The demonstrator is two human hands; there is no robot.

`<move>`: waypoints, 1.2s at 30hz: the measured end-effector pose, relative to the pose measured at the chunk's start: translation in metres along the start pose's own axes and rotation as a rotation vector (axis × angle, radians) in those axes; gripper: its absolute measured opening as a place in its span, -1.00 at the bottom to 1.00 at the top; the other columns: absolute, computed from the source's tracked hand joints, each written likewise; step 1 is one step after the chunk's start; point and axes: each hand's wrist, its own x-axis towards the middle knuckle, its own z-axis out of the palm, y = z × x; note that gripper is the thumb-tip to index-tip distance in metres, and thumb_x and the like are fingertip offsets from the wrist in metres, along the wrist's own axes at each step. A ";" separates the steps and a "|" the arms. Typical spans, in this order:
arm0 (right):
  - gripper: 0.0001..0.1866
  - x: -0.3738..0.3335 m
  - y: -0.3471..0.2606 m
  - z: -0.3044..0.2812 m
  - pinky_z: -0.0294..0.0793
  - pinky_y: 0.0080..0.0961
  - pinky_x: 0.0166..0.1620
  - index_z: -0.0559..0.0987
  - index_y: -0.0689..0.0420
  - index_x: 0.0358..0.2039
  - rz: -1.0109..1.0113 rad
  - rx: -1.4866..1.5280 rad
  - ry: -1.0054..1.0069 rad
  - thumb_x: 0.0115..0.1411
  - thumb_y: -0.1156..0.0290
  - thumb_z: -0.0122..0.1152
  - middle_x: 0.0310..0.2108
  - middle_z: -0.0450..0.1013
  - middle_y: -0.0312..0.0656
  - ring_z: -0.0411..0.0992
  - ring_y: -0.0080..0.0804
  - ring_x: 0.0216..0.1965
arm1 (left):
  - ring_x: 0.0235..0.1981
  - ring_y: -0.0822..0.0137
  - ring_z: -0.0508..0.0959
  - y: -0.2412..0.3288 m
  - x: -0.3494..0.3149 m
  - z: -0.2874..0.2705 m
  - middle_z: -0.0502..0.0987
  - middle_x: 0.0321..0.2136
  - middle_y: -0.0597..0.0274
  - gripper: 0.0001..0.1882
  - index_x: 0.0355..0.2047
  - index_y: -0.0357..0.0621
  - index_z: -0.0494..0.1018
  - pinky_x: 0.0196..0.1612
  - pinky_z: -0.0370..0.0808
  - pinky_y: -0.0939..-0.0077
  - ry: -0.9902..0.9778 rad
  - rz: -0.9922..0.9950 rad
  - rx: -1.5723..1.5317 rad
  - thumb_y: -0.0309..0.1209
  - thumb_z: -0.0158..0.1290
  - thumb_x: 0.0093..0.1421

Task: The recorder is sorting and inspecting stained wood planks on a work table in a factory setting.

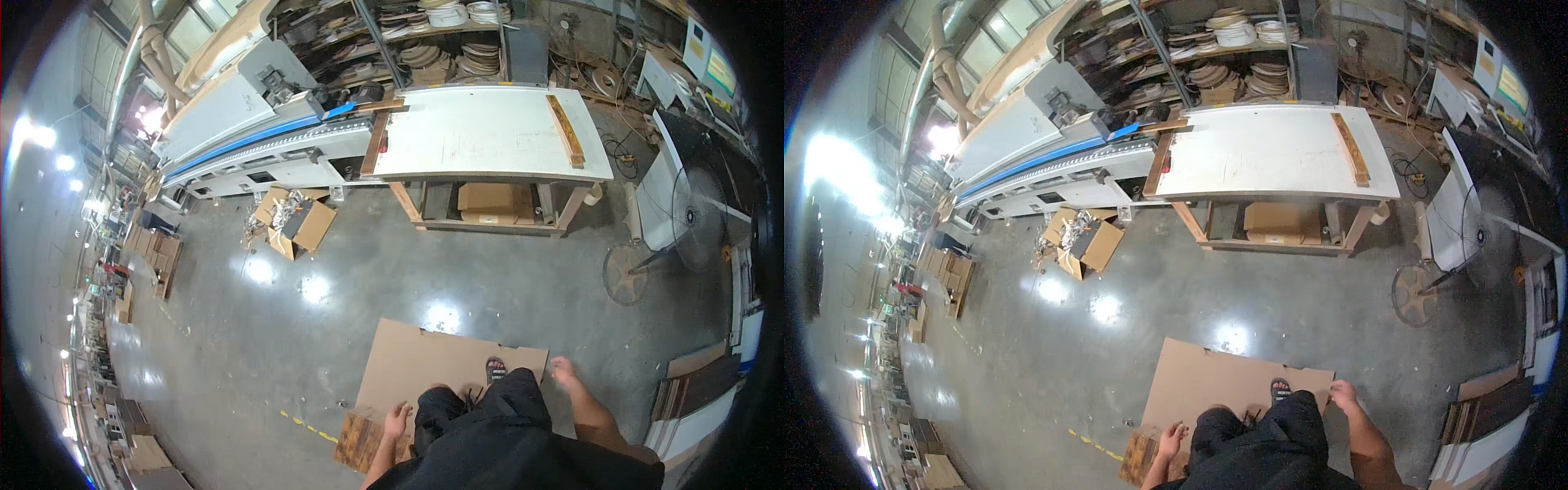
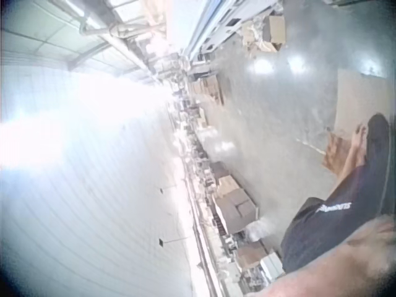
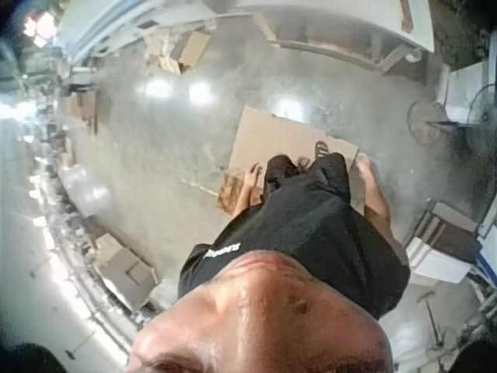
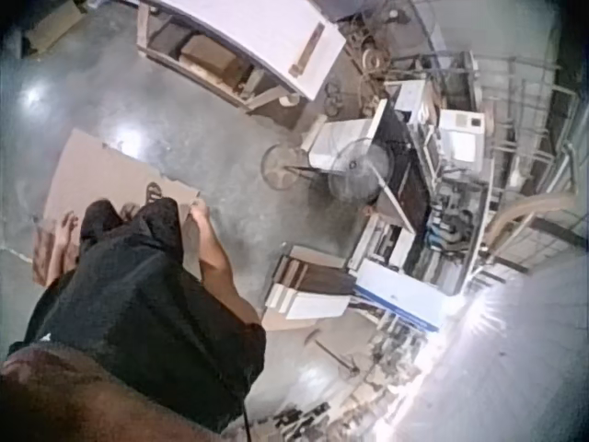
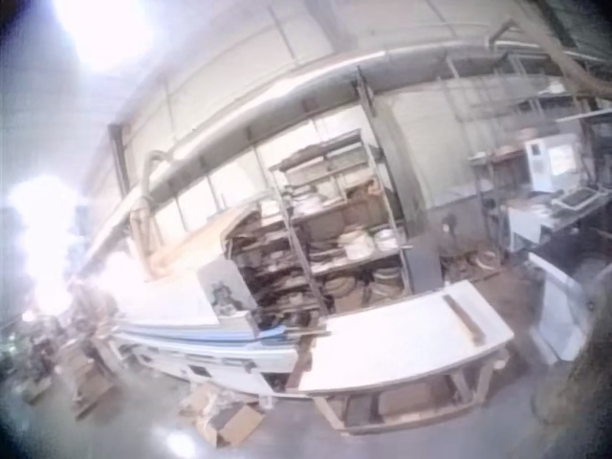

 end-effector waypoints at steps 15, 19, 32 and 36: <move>-0.67 0.250 -0.109 0.051 0.58 -0.33 -0.28 0.64 0.24 -0.03 -0.214 0.968 -0.523 0.29 0.31 0.36 -0.24 0.61 -0.15 0.59 -0.38 -0.36 | -0.28 0.30 0.62 0.029 0.194 -0.189 0.67 -0.25 0.17 -0.67 -0.13 -0.27 0.60 -0.18 0.56 0.37 -0.394 0.153 -0.256 -0.26 0.21 0.24; -0.73 0.297 -0.228 0.118 0.56 -0.34 -0.17 0.65 0.19 -0.04 -0.395 -0.010 -0.054 0.38 0.28 0.26 -0.26 0.59 -0.21 0.57 -0.36 -0.21 | -0.32 0.26 0.62 0.220 0.482 -0.041 0.66 -0.28 0.17 -0.65 -0.20 -0.22 0.62 -0.23 0.55 0.32 -0.524 0.383 -0.362 -0.27 0.35 0.06; -0.62 0.516 -0.789 0.157 0.57 -0.44 0.04 0.54 0.23 0.12 -0.573 0.628 -0.174 0.44 0.24 0.24 -0.08 0.56 -0.23 0.54 -0.48 -0.07 | -0.15 0.37 0.60 0.525 0.641 -0.046 0.66 -0.11 0.09 -0.53 0.20 -0.40 0.46 0.05 0.52 0.45 0.078 0.223 -0.198 -0.24 0.07 0.49; -0.51 0.595 -0.947 0.189 0.55 -0.46 0.01 0.51 0.20 0.16 -0.561 0.676 -0.224 0.39 0.13 0.29 -0.08 0.56 -0.23 0.54 -0.46 -0.06 | -0.13 0.33 0.63 0.440 0.629 -0.065 0.69 -0.13 0.09 -0.55 0.20 -0.40 0.47 0.05 0.54 0.40 0.153 0.196 0.112 -0.26 0.07 0.48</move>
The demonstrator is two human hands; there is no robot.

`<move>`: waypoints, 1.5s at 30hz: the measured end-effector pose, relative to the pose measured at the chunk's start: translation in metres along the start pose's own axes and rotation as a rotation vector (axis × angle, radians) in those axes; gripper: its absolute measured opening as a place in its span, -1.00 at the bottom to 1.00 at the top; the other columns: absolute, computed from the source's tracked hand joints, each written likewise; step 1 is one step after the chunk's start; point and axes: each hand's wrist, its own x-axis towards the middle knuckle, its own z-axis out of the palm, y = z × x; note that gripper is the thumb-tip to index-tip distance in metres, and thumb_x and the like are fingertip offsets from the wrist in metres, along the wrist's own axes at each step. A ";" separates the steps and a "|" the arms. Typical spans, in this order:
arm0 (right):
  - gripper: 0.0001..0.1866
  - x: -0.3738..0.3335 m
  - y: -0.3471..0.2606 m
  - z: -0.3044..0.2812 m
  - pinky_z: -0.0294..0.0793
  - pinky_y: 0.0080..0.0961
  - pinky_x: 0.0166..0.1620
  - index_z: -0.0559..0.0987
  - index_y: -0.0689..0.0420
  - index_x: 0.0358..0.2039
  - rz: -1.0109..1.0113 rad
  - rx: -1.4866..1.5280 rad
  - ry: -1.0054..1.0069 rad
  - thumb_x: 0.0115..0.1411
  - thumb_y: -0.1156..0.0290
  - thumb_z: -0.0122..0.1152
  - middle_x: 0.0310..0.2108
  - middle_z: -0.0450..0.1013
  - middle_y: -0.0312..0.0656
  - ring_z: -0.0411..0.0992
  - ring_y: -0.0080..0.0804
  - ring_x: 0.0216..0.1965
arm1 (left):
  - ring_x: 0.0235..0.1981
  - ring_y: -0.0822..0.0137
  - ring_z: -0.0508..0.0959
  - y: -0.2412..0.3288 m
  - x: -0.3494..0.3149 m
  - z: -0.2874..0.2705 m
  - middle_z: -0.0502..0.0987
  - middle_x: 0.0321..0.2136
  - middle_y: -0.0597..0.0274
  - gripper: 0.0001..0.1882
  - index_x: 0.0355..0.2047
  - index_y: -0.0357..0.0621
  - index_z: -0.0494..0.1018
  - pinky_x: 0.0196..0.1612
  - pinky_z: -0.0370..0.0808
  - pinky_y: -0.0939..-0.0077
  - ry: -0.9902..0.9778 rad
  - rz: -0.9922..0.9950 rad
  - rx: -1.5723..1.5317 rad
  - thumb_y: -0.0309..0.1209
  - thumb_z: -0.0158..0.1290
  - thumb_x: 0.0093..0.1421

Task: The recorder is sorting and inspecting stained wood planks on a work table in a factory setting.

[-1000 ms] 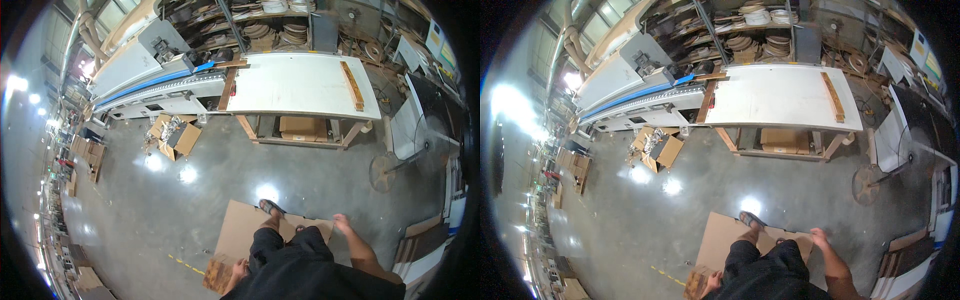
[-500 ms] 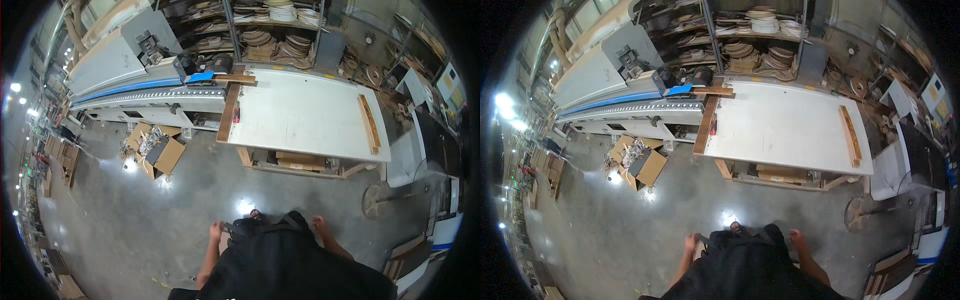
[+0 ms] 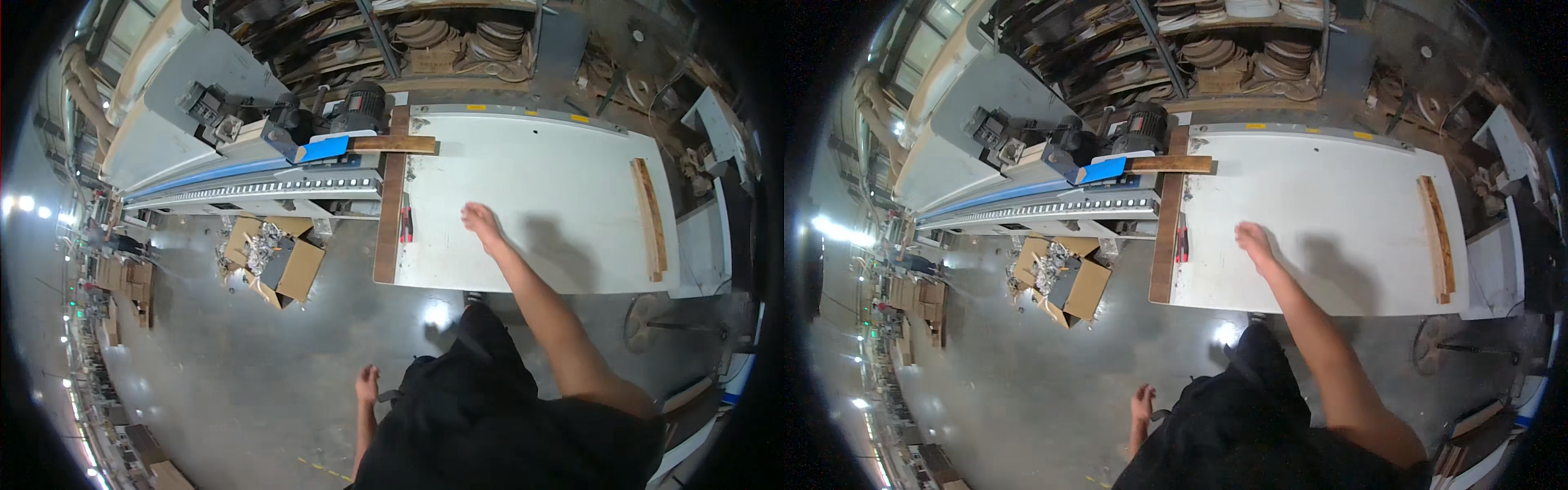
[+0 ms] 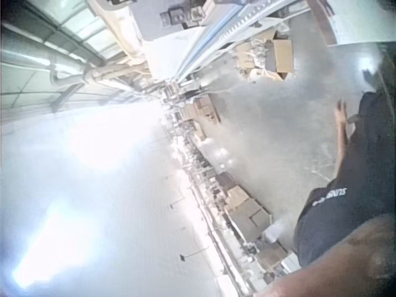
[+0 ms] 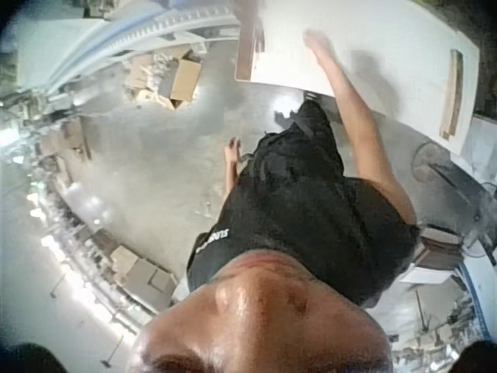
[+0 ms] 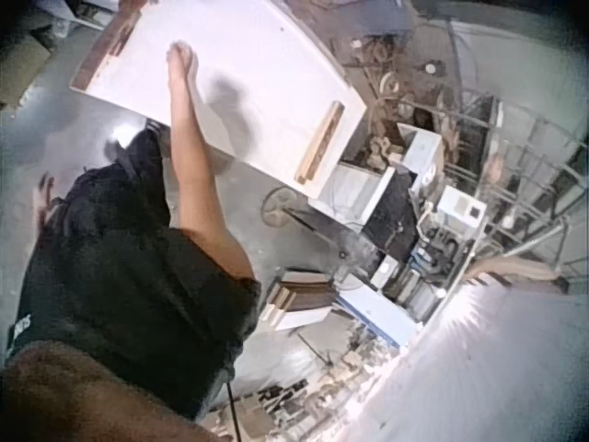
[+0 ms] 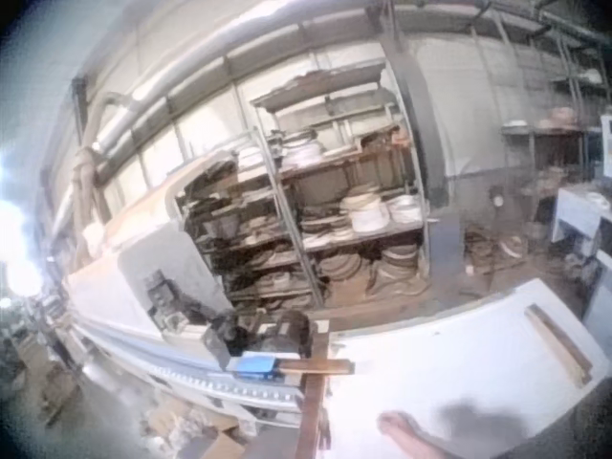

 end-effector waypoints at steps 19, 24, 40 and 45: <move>-0.57 0.255 -0.040 0.060 0.55 0.06 0.26 0.43 -0.07 0.18 0.257 0.520 0.321 0.40 0.13 0.30 0.21 0.35 -0.30 0.35 -0.22 0.26 | -0.03 0.21 0.69 0.167 0.067 0.008 0.70 -0.06 -0.07 -0.52 0.22 -0.31 0.48 0.07 0.56 0.30 0.042 -0.025 0.265 -0.23 0.13 0.45; -0.50 0.124 -0.070 -0.007 0.51 -0.06 0.18 0.45 0.02 0.10 0.016 0.345 0.499 0.33 0.00 0.33 0.07 0.44 -0.22 0.44 -0.25 0.15 | -0.14 0.34 0.65 0.211 0.174 -0.002 0.69 -0.20 0.07 -0.60 0.06 -0.38 0.54 0.04 0.55 0.39 -0.088 0.157 0.159 -0.24 0.15 0.46; -0.82 -0.190 -0.141 -0.087 0.38 -0.52 -0.01 0.51 0.07 -0.30 -0.402 0.268 0.839 0.43 0.31 0.26 -0.28 0.49 -0.35 0.42 -0.55 -0.18 | 0.19 0.22 0.48 0.451 0.184 0.171 0.41 0.21 0.07 -0.31 0.41 -0.18 0.18 0.21 0.54 0.29 -0.810 0.335 -0.291 -0.15 0.18 0.44; -0.73 -0.205 -0.144 -0.120 0.47 -0.51 -0.01 0.50 0.08 -0.23 -0.426 -0.034 0.752 0.27 0.34 0.48 -0.26 0.52 -0.32 0.50 -0.52 -0.17 | 0.13 0.22 0.50 0.432 0.171 0.196 0.38 0.17 0.13 -0.41 0.35 -0.07 0.24 0.12 0.62 0.22 -0.610 0.299 -0.383 -0.23 0.19 0.43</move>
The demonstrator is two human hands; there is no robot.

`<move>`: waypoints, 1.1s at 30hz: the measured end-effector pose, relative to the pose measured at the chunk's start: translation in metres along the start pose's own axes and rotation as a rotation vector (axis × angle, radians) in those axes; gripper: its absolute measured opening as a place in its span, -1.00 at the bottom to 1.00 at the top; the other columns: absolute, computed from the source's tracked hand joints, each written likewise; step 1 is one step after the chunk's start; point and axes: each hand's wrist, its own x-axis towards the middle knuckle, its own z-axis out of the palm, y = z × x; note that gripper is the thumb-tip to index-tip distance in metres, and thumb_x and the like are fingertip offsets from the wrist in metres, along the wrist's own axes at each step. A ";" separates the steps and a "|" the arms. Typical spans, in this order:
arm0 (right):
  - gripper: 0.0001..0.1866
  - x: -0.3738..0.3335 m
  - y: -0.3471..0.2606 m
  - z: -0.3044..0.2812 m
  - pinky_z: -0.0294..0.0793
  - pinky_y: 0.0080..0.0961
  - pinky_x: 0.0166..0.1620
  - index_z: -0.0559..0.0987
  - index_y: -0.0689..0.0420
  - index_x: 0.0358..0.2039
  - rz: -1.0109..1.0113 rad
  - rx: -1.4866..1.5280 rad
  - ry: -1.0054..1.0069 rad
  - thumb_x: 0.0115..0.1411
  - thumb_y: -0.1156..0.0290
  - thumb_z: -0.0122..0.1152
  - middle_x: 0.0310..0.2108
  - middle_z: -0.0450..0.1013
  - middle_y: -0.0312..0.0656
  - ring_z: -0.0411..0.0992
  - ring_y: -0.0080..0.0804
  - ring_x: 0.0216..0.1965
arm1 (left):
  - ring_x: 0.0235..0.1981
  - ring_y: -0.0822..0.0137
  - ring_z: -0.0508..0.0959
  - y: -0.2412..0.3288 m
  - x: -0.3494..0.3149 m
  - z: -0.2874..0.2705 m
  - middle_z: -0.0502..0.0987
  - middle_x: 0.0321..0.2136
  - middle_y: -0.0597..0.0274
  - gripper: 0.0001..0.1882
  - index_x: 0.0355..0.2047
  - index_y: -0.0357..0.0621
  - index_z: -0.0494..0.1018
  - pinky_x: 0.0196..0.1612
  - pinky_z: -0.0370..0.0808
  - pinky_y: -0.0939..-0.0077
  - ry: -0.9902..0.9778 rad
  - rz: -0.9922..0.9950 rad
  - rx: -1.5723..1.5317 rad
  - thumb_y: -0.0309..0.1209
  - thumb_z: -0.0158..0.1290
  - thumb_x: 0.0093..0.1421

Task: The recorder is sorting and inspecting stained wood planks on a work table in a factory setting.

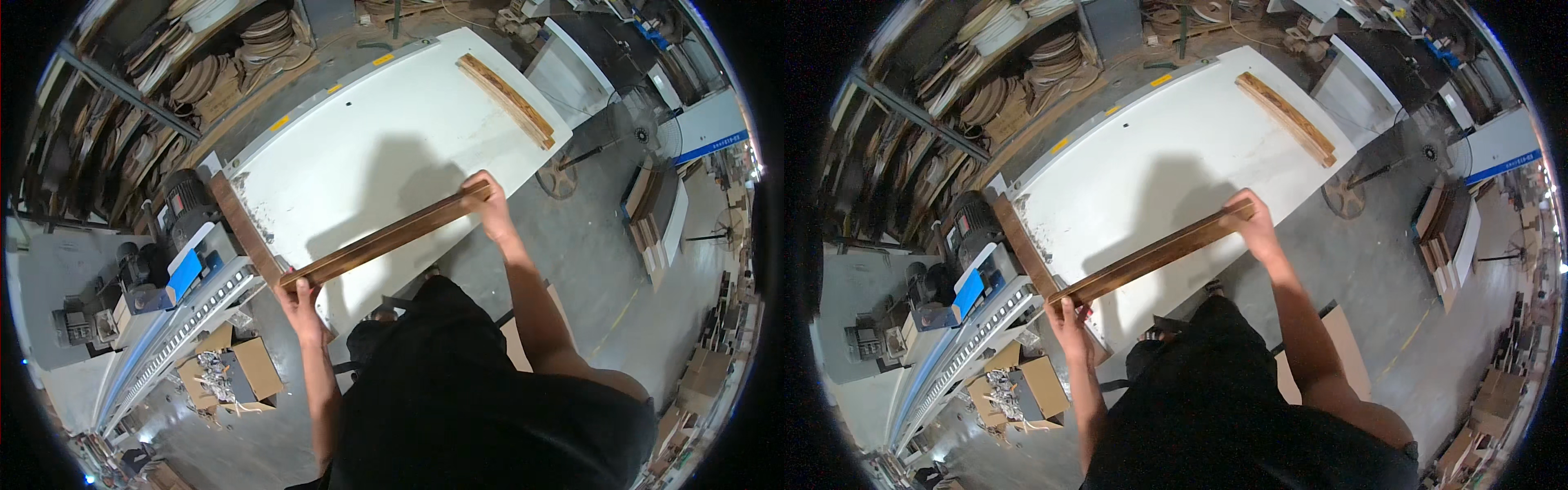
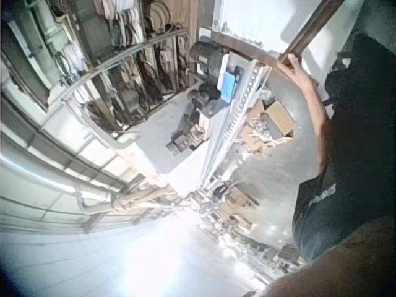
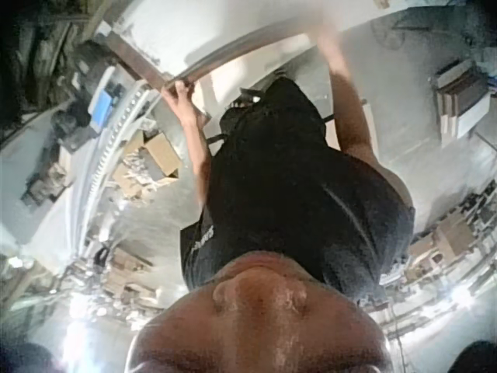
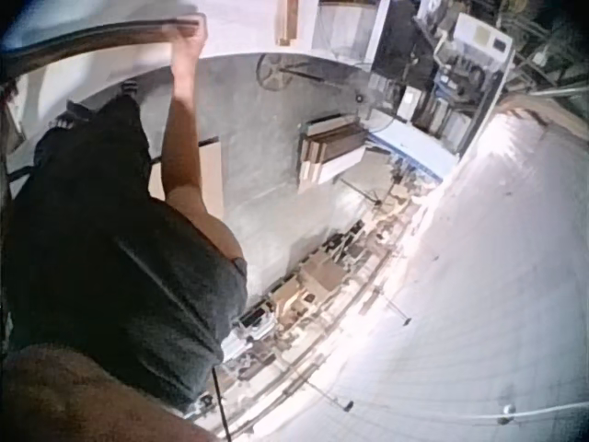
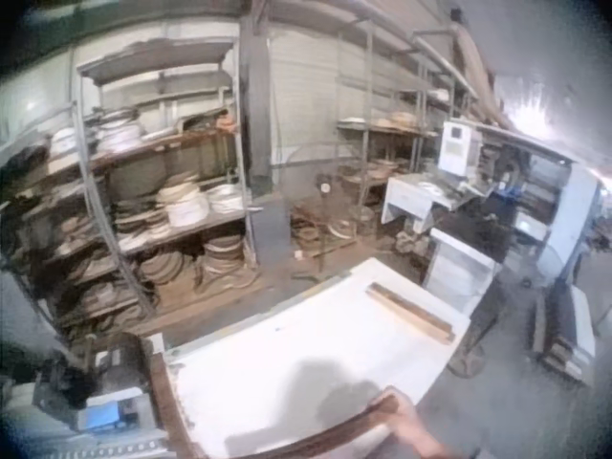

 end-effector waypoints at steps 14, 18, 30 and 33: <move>-0.70 0.076 0.002 -0.051 0.55 -0.56 -0.16 0.59 0.12 -0.30 0.067 -0.035 -0.373 0.12 0.36 0.63 -0.30 0.59 -0.32 0.55 -0.61 -0.22 | 0.20 0.20 0.46 -0.051 -0.050 0.095 0.49 0.16 0.11 -0.41 0.35 -0.07 0.24 0.27 0.38 0.06 0.436 0.129 -0.129 0.02 -0.01 0.51; -0.55 0.091 0.034 -0.075 0.56 -0.40 -0.04 0.68 0.07 -0.24 0.123 -0.286 -0.442 0.00 0.07 0.69 -0.26 0.62 -0.29 0.55 -0.47 -0.15 | 0.07 0.31 0.47 -0.109 -0.042 0.086 0.49 0.02 0.20 -0.43 0.24 -0.19 0.37 0.23 0.41 0.29 0.460 0.091 0.161 0.03 0.00 0.51; -0.56 0.054 0.157 -0.130 0.51 -0.16 0.04 0.69 -0.03 -0.20 -0.088 -0.685 -0.454 0.03 -0.03 0.58 -0.19 0.64 -0.18 0.57 -0.10 -0.04 | -0.07 0.34 0.54 -0.226 -0.014 0.048 0.59 -0.08 0.11 -0.55 0.03 -0.34 0.49 0.03 0.50 0.39 0.252 0.005 0.537 -0.11 0.09 0.48; -0.58 0.052 0.161 -0.131 0.51 -0.15 0.02 0.67 -0.02 -0.22 -0.114 -0.640 -0.391 0.04 0.00 0.57 -0.23 0.63 -0.17 0.58 -0.07 -0.08 | -0.09 0.31 0.57 -0.227 -0.012 0.050 0.60 -0.10 0.05 -0.52 0.09 -0.42 0.45 -0.01 0.54 0.37 0.320 0.114 0.564 -0.16 0.10 0.49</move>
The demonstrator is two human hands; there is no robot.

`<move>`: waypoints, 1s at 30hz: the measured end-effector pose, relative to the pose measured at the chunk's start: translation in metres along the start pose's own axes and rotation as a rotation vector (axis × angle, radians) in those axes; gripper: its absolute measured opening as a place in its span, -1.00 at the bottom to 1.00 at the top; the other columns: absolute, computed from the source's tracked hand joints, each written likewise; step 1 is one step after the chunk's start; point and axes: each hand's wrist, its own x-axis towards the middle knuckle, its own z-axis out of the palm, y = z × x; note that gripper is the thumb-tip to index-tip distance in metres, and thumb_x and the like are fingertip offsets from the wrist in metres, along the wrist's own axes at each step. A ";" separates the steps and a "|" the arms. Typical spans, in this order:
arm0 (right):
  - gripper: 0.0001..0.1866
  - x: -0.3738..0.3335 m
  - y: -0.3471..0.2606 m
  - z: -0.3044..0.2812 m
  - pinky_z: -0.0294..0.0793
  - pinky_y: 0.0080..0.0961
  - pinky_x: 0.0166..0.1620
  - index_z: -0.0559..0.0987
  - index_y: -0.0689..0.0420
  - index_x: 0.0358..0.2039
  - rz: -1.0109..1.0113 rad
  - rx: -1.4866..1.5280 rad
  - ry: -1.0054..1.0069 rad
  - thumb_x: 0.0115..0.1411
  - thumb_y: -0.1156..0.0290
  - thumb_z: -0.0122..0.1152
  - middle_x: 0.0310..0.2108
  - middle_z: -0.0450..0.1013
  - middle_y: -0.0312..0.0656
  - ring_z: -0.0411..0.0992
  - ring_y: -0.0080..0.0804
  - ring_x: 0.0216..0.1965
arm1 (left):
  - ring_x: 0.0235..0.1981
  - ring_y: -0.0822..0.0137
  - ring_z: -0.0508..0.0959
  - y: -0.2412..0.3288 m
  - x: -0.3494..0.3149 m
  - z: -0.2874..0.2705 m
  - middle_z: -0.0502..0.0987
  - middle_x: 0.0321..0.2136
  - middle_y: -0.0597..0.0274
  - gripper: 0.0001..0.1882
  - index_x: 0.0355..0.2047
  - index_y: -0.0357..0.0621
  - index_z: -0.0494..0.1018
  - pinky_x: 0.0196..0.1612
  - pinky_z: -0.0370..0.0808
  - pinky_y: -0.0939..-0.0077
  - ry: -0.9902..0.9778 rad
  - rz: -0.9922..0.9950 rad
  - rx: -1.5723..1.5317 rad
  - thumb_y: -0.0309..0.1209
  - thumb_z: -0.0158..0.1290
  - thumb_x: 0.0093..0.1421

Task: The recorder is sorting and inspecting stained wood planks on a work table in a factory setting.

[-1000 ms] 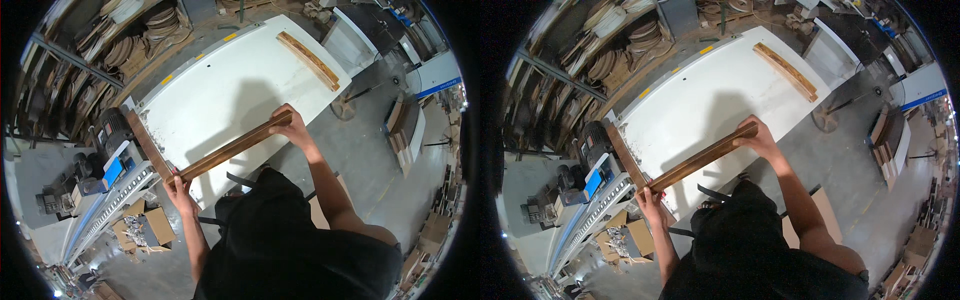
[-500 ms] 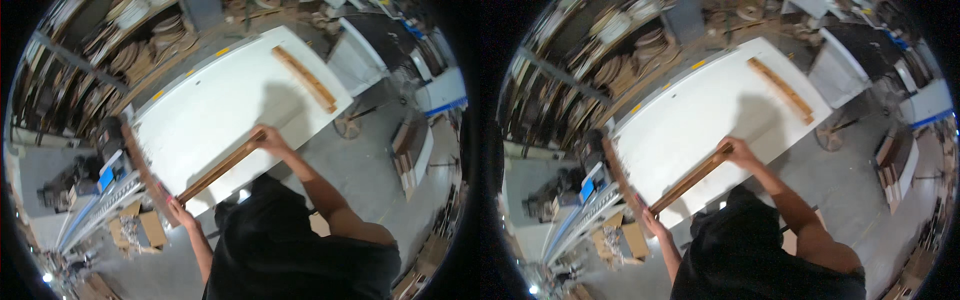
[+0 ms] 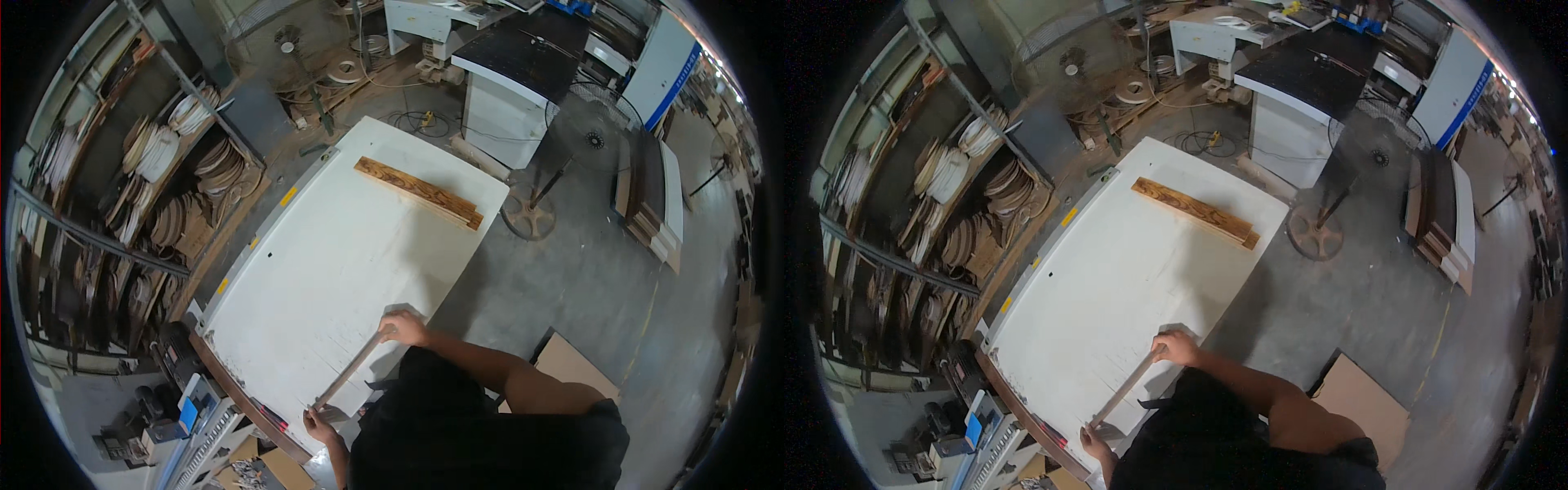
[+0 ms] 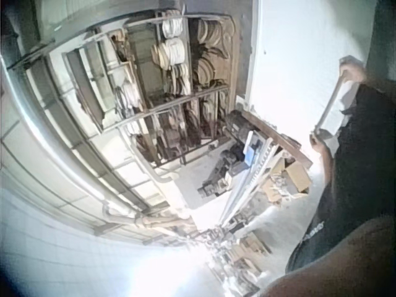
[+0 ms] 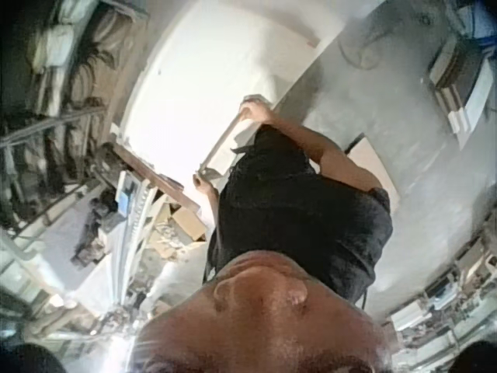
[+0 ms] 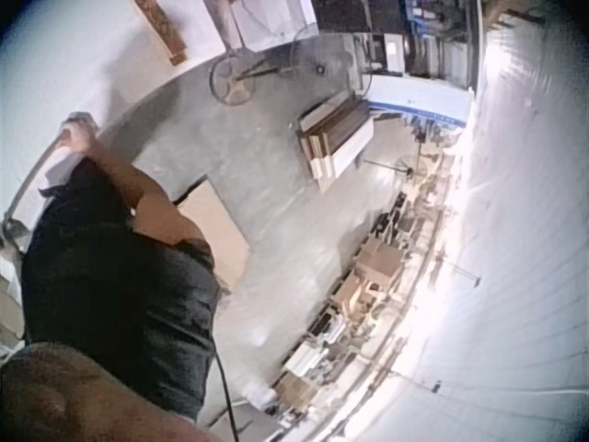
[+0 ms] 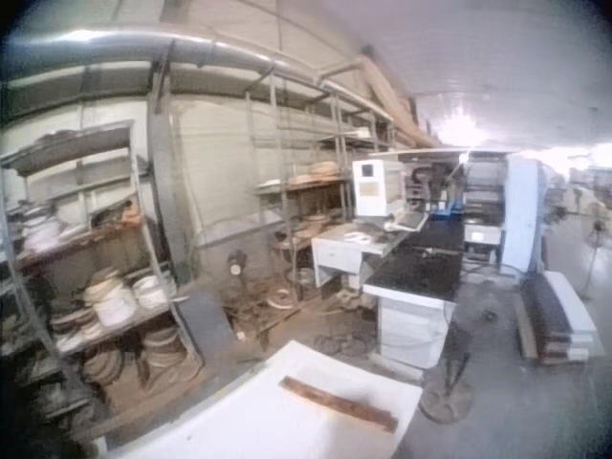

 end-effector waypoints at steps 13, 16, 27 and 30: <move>-0.59 0.001 0.005 0.001 0.54 -0.20 -0.01 0.67 0.01 -0.19 -0.017 0.043 -0.043 0.08 0.04 0.57 -0.24 0.65 -0.14 0.61 -0.12 -0.11 | -0.15 0.30 0.64 0.010 0.002 -0.035 0.66 -0.20 0.04 -0.71 0.04 -0.38 0.47 -0.01 0.57 0.39 -0.288 0.210 0.026 -0.47 0.19 0.39; -0.60 0.002 0.006 0.003 0.54 -0.19 0.01 0.67 0.01 -0.20 -0.009 0.008 -0.049 0.10 0.03 0.56 -0.23 0.65 -0.14 0.61 -0.12 -0.09 | -0.21 0.31 0.63 0.017 0.005 -0.033 0.67 -0.24 0.07 -0.73 -0.07 -0.34 0.55 -0.07 0.57 0.37 -0.250 0.295 0.130 -0.32 0.14 0.45; -0.58 0.000 0.004 0.004 0.51 -0.18 0.07 0.66 -0.05 -0.17 0.091 -0.001 -0.122 0.10 -0.03 0.55 -0.21 0.64 -0.19 0.60 -0.11 -0.05 | -0.37 0.16 0.64 0.003 0.000 -0.037 0.65 -0.35 0.01 -0.58 0.07 -0.40 0.48 -0.15 0.59 0.25 -0.332 0.343 0.036 -0.20 -0.08 0.57; -0.57 -0.001 0.007 0.005 0.49 -0.19 0.10 0.65 -0.07 -0.17 0.059 0.003 -0.103 0.10 -0.05 0.55 -0.20 0.64 -0.20 0.60 -0.12 -0.04 | -0.52 0.25 0.57 0.000 -0.003 -0.034 0.61 -0.46 0.07 -0.55 0.10 -0.43 0.44 -0.23 0.57 0.28 -0.350 0.066 -0.196 -0.19 -0.15 0.59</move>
